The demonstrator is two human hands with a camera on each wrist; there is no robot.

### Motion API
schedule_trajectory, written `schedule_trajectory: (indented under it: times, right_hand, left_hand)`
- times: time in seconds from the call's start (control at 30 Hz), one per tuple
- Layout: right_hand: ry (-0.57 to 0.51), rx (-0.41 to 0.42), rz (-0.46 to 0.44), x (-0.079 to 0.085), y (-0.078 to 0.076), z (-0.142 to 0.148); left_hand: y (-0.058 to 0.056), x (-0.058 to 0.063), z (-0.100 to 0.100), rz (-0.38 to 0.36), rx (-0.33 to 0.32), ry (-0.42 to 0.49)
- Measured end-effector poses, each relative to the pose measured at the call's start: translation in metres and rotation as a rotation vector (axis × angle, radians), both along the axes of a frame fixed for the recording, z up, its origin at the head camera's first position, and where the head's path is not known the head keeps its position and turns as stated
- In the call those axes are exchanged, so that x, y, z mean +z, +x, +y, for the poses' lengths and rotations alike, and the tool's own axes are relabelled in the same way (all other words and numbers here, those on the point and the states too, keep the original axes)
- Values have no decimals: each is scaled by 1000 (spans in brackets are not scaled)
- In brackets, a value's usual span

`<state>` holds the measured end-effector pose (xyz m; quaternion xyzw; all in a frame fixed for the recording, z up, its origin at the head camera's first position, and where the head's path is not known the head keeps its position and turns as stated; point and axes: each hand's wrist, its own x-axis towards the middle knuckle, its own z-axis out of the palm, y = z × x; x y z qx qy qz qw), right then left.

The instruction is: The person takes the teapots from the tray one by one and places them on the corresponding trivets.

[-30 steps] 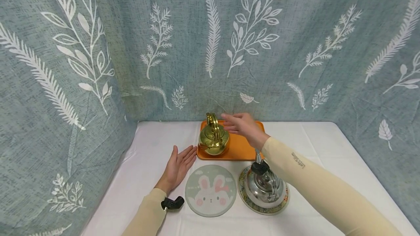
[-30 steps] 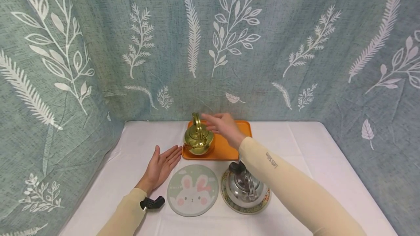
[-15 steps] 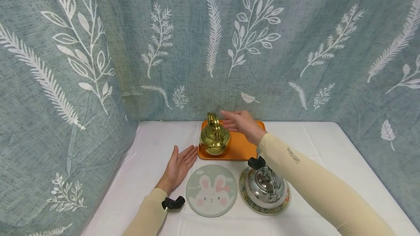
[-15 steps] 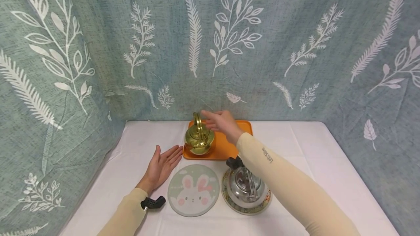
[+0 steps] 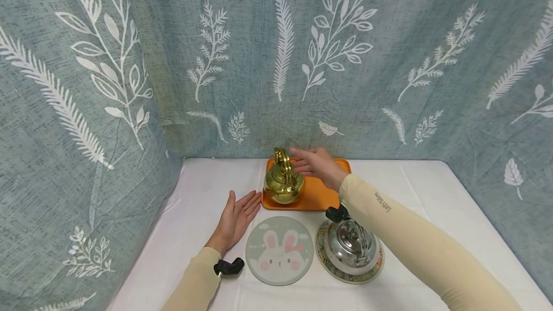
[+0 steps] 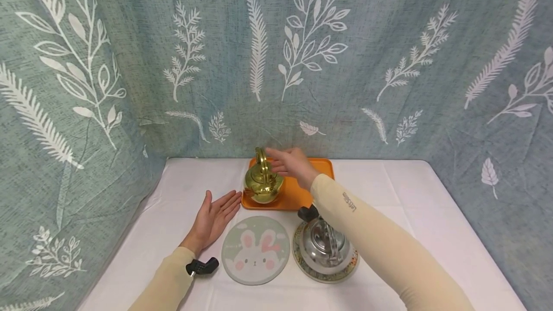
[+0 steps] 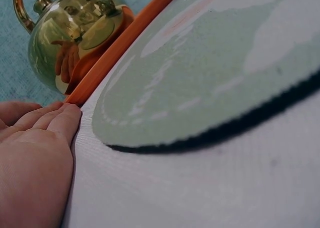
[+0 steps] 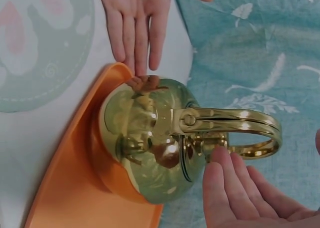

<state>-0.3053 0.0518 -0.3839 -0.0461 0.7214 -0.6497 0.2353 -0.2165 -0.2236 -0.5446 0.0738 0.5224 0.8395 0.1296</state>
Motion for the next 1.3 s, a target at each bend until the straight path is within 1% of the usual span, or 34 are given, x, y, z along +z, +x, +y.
schedule_trajectory:
  times: [0.17, 0.33, 0.57, 0.7, 0.97, 1.07, 1.2, 1.3]
  right_hand:
    - [-8, 29, -9, -4, -2, -2]
    - [-10, 34, -15, -7, -4, -4]
    - [-24, 24, -26, -6, -5, -8]
    - [-20, 24, -27, -5, -6, -10]
    - [-10, 14, -55, -6, -9, -14]
    - [7, 27, -30, -8, -10, -17]
    - [3, 44, 21, -11, -10, -21]
    - [-23, 27, 34, -14, -9, -21]
  left_hand:
    - [0, 0, 0, 3, -2, 0]
    - [1, 0, 0, -1, -1, 11]
    - [1, 1, 0, -10, 1, 19]
    - [0, 1, 0, -11, 3, 17]
    - [-1, 1, 0, -25, 9, 12]
    - [-1, 1, 1, -33, 10, 13]
    - [0, 2, 1, -39, 12, 16]
    - [1, 3, 0, -38, 8, 19]
